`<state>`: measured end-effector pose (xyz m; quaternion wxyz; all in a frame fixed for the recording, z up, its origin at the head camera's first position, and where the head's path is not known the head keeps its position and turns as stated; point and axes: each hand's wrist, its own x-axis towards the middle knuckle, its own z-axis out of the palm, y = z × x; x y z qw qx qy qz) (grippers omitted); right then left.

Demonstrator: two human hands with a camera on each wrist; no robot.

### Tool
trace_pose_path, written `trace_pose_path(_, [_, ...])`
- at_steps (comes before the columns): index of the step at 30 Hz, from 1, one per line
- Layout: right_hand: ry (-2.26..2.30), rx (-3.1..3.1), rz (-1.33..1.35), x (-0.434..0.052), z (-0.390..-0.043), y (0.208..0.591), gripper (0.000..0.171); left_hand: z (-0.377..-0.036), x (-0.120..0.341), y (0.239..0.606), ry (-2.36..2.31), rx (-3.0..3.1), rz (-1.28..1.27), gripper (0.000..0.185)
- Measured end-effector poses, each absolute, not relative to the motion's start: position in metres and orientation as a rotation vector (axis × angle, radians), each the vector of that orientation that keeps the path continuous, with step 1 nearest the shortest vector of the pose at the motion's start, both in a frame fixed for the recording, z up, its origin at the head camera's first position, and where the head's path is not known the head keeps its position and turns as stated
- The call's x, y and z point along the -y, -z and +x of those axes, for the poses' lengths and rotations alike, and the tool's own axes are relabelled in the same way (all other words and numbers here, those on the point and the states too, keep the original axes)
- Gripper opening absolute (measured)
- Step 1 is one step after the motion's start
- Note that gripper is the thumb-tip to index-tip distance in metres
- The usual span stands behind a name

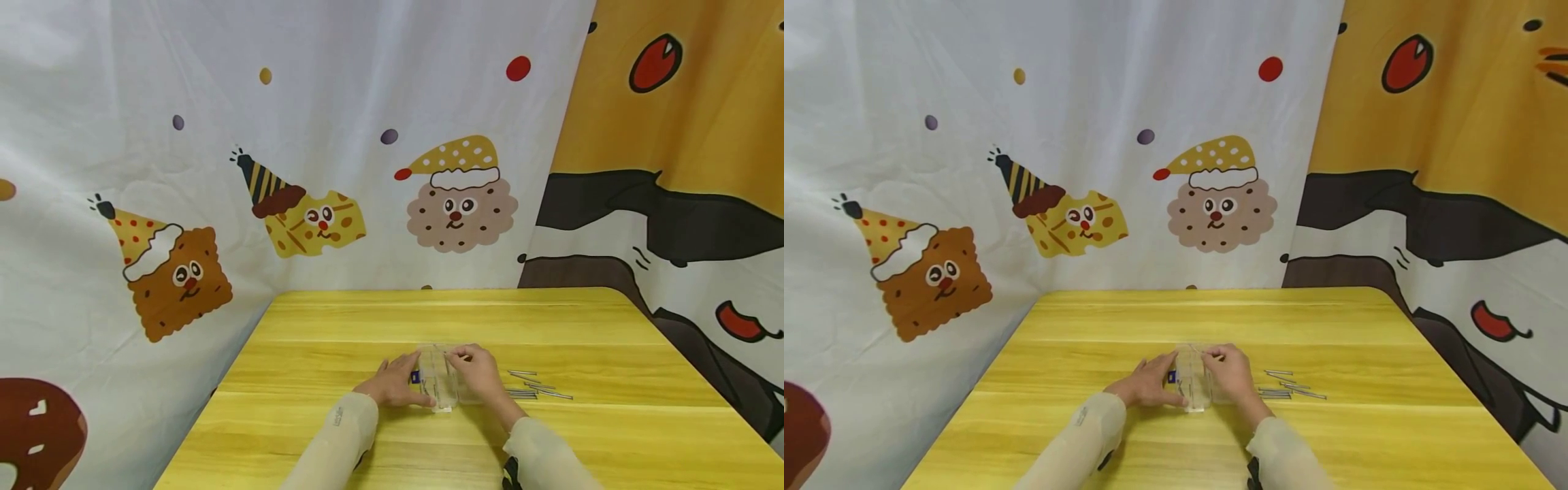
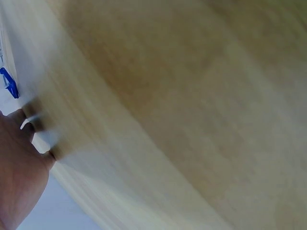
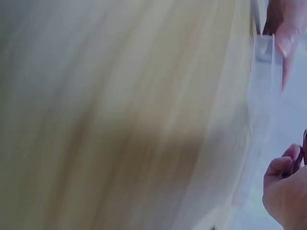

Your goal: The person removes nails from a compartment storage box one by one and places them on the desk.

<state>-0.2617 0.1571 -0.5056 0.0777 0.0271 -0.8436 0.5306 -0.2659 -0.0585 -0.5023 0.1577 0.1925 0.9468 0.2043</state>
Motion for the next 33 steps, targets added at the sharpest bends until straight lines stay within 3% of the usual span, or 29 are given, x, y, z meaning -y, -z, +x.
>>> trace_pose_path(8, [-1.464, 2.628, 0.204, -0.200, -0.256, 0.494, 0.010, -0.266, 0.059, 0.503, -0.586, -2.709, 0.558, 0.113])
trace_pose_path(22, [-1.390, 2.743, 0.330, -0.266, -0.247, 0.493, 0.021, -0.262, 0.058, 0.498, -0.616, -2.695, 0.558, 0.113])
trace_pose_path(33, [-1.231, 2.763, 0.645, -0.293, -0.233, 0.496, 0.010, -0.265, 0.060, 0.500, -0.616, -2.685, 0.569, 0.113])
